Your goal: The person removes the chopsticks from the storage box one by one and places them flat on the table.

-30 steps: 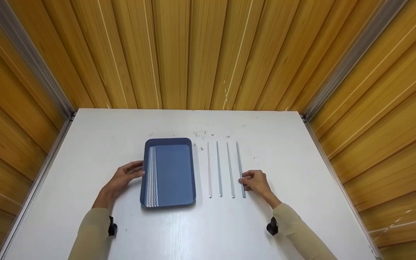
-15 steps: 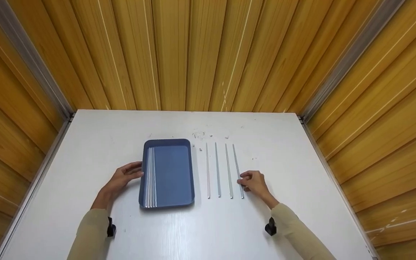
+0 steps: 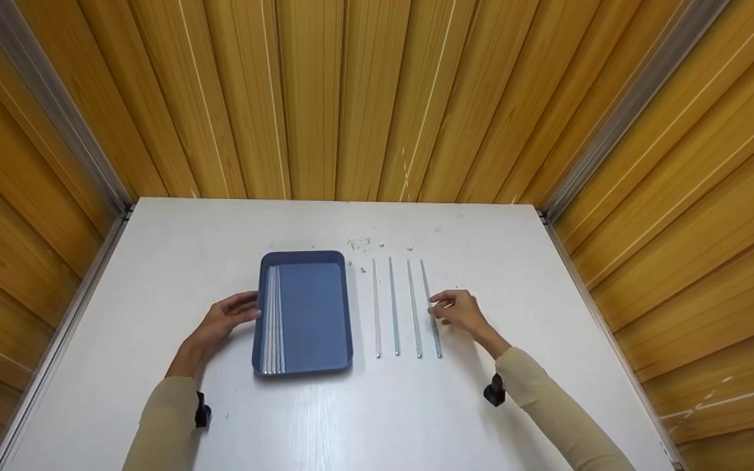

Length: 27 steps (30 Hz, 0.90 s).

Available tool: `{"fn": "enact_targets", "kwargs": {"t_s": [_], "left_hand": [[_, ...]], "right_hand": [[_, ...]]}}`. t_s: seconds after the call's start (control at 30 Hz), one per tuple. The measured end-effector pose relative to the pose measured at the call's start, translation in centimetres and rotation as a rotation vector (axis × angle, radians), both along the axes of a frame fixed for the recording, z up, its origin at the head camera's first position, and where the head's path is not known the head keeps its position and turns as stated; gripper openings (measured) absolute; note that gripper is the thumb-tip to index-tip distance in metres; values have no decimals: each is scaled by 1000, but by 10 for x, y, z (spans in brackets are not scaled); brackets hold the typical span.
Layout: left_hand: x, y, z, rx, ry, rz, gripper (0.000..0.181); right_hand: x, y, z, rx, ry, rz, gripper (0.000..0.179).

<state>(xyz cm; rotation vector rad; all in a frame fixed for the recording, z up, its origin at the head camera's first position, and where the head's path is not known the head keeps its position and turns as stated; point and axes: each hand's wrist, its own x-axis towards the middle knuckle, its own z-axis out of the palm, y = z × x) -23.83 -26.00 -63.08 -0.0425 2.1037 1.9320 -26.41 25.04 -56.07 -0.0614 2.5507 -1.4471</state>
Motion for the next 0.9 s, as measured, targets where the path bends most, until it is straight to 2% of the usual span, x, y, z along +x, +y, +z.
{"fn": "enact_targets", "kwargs": {"t_s": [0.17,0.27,0.5,0.73,0.9], "left_hand": [[1,0,1,-9,-11,12,71],[1,0,2,-4,-11,16,71],[0,1,1,21,-3,-2,71],[-1,1,-1,14,-22,19,68],[0,0,0,1,-4,14,69]], "right_hand": [[-6,-15,11,-37,76,146,28],[-8,-27,17,-48,102,195,25],[-11,-60,26,-11,57,229,27],[-14,-93,28,-71,54,284,26],[-17,-118,32,-91,45,336,24]]}}
